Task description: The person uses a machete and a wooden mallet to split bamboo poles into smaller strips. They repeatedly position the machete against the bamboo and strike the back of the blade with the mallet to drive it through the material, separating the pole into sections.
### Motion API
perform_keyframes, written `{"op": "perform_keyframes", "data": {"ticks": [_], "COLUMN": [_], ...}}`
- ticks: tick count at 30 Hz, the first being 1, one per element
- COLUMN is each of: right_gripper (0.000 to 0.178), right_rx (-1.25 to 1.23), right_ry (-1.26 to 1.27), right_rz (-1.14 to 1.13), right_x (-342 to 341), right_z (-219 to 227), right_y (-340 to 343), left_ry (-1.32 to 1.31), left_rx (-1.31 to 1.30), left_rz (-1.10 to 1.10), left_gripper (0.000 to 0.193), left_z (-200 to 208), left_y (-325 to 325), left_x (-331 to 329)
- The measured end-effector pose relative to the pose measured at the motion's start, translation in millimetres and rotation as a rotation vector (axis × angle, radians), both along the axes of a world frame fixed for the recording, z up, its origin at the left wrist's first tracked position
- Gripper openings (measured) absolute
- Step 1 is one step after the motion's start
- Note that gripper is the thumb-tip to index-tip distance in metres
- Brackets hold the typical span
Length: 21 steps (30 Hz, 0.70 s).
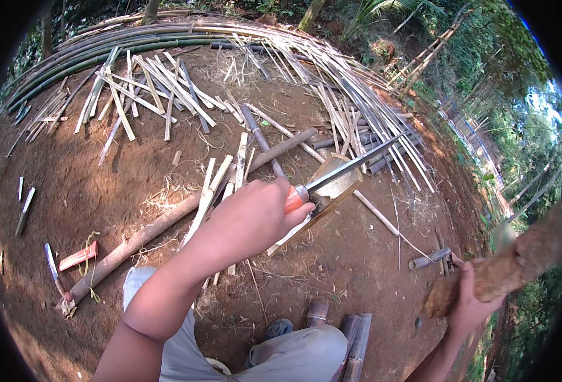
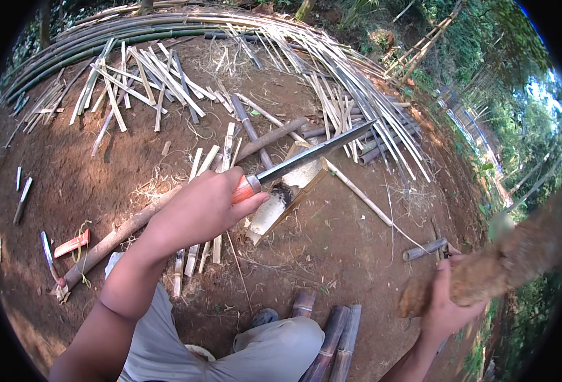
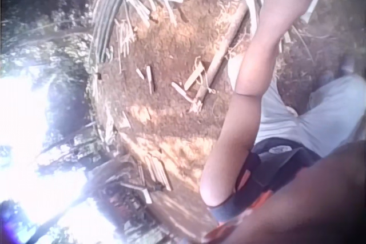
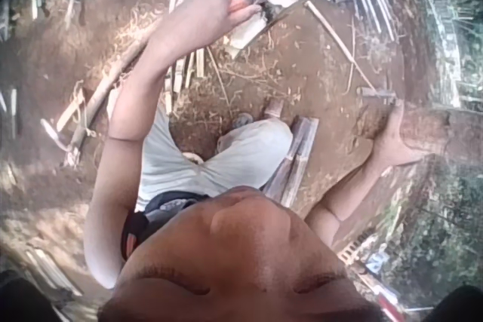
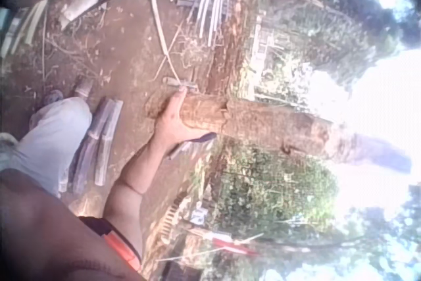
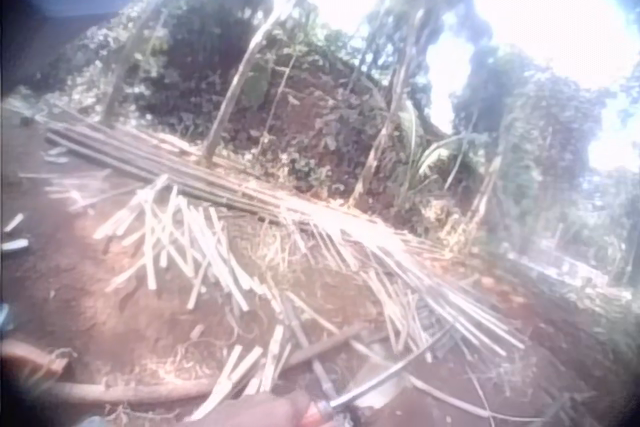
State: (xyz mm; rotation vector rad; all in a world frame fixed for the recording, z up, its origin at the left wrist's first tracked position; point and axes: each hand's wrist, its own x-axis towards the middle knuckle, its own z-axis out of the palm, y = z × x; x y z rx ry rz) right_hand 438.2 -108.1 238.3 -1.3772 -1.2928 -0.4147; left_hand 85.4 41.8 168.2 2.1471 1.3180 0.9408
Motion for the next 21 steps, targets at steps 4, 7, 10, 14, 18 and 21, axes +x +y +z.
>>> {"op": "perform_keyframes", "data": {"ticks": [4, 7, 10, 14, 18, 21], "right_gripper": [0.081, 0.079, 0.077, 0.079, 0.073, 0.064], "right_rx": [-1.003, -0.854, -0.819, -0.677, -0.146, -0.041], "right_ry": [-0.052, -0.011, 0.022, 0.049, -0.318, 0.062], "right_rz": [-0.022, 0.073, 0.126, 0.145, -0.097, 0.008], "right_x": [-20, -18, -26, -53, -21, -33], "right_z": [-42, -35, -47, -34, -7, 10], "right_y": [21, 10, 10, 8, -3, 18], "left_ry": [0.103, 0.055, 0.059, 0.086, 0.045, 0.033], "left_rx": [0.022, -0.043, -0.060, -0.083, -0.074, -0.085], "left_rz": [-0.015, -0.011, -0.037, -0.012, -0.027, -0.017], "left_gripper": [0.048, 0.047, 0.049, 0.050, 0.049, 0.047], "left_z": [21, -14, -19, -19, -18, -21], "left_y": [-5, 7, 1, -1, -4, -4], "left_x": [-8, -10, -3, -12, -13, -15]}}
